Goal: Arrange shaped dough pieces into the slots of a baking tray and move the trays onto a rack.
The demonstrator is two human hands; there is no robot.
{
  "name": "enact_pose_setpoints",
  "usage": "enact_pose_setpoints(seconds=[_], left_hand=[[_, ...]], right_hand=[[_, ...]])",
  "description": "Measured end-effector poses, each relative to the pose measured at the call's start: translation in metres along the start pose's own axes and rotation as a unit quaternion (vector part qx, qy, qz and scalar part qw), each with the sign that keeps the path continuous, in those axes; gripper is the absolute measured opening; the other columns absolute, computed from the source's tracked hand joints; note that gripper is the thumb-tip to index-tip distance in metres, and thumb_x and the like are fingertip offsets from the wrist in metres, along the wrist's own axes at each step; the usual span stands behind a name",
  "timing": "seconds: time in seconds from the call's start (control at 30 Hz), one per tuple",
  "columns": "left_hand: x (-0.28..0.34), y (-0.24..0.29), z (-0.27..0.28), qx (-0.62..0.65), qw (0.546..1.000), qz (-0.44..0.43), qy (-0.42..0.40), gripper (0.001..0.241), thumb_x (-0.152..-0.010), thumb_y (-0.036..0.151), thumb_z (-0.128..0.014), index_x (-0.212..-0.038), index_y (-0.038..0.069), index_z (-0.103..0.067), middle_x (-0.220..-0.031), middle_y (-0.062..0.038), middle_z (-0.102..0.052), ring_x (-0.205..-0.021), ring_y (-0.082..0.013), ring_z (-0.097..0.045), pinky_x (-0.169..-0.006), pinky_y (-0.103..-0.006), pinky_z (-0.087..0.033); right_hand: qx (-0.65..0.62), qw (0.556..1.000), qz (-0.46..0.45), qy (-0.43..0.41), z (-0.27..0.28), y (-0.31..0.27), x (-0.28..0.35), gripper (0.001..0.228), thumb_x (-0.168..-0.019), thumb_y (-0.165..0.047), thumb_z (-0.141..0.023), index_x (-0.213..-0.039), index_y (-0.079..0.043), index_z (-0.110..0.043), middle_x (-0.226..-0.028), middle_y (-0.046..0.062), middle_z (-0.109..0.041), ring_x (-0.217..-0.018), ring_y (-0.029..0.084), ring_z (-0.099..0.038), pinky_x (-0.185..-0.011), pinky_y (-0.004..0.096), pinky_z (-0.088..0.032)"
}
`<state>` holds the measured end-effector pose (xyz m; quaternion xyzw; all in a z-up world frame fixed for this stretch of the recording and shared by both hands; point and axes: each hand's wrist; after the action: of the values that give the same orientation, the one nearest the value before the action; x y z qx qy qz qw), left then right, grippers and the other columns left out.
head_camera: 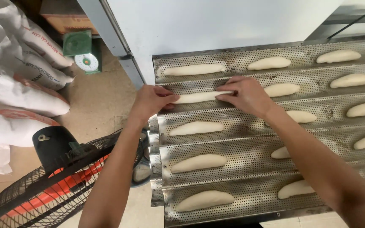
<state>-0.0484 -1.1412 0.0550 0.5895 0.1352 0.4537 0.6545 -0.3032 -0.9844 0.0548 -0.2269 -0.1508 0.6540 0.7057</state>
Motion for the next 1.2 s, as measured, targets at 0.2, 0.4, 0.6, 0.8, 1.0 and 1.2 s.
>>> enact_pose_setpoints(seconds=[0.2, 0.4, 0.6, 0.8, 1.0, 1.2], left_hand=[[-0.008, -0.03, -0.003, -0.188, 0.968, -0.112, 0.12, 0.057, -0.066, 0.051, -0.099, -0.1, 0.008, -0.083, -0.086, -0.008, -0.078, -0.081, -0.029, -0.076, -0.068, -0.0386, -0.061], [0.05, -0.023, -0.006, -0.03, 0.972, -0.193, 0.132, 0.039, -0.086, 0.037, -0.088, -0.107, 0.005, -0.079, -0.097, -0.014, -0.079, -0.087, -0.026, -0.078, -0.077, -0.0341, -0.063], [0.08, -0.039, -0.017, -0.214, 0.94, -0.254, 0.082, 0.028, -0.1, 0.038, -0.066, -0.104, 0.014, -0.08, -0.091, -0.007, -0.078, -0.09, -0.0302, -0.076, -0.078, -0.0447, -0.062], [0.098, 0.003, -0.028, -0.099, 0.987, -0.104, -0.073, 0.062, -0.104, 0.056, -0.042, -0.12, 0.008, -0.077, -0.118, -0.018, -0.076, -0.117, -0.0424, -0.069, -0.1, -0.0527, -0.053], [0.085, -0.012, -0.044, -0.071, 0.993, -0.09, -0.039, 0.042, -0.084, 0.031, -0.084, -0.115, 0.003, -0.079, -0.109, -0.022, -0.078, -0.107, -0.0418, -0.074, -0.094, -0.0438, -0.058], [0.109, 0.03, -0.019, 0.154, 0.982, -0.107, -0.034, 0.059, -0.077, 0.032, -0.088, -0.118, -0.008, -0.074, -0.105, -0.025, -0.078, -0.09, -0.0221, -0.073, -0.077, -0.0334, -0.061]], right_hand=[[0.029, 1.0, -0.002, -0.005, 0.007, -0.002, 0.009, 0.026, -0.093, -0.023, -0.076, -0.117, -0.013, -0.079, -0.103, 0.017, -0.076, -0.091, 0.031, -0.074, -0.079, 0.032, -0.06], [-0.096, 0.985, 0.129, -0.057, 0.001, -0.085, 0.016, 0.025, -0.093, -0.025, -0.073, -0.111, -0.008, -0.078, -0.107, 0.014, -0.076, -0.099, 0.033, -0.074, -0.088, 0.044, -0.06], [0.044, 0.967, 0.214, -0.13, -0.091, -0.085, 0.004, 0.028, -0.089, -0.022, -0.071, -0.105, 0.0, -0.072, -0.1, 0.017, -0.07, -0.091, 0.04, -0.07, -0.078, 0.047, -0.06], [-0.082, 0.973, 0.195, -0.095, -0.007, -0.106, 0.025, 0.035, -0.091, -0.025, -0.074, -0.118, -0.003, -0.07, -0.109, 0.017, -0.074, -0.11, 0.041, -0.068, -0.095, 0.048, -0.053], [-0.04, 0.987, 0.112, -0.108, -0.029, -0.069, 0.042, 0.033, -0.092, -0.02, -0.073, -0.119, -0.002, -0.07, -0.103, 0.018, -0.075, -0.105, 0.039, -0.071, -0.093, 0.047, -0.055], [-0.34, 0.936, -0.064, -0.065, 0.01, -0.09, 0.049, 0.049, -0.094, -0.036, -0.063, -0.133, -0.007, -0.065, -0.115, 0.02, -0.072, -0.109, 0.038, -0.069, -0.099, 0.048, -0.052]])
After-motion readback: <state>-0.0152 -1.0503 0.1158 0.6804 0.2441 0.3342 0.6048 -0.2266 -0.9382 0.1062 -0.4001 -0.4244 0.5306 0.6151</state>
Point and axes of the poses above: each hand's wrist, its own x-axis away from the middle knuckle, its own z-axis out of the back of the hand, y = z × x
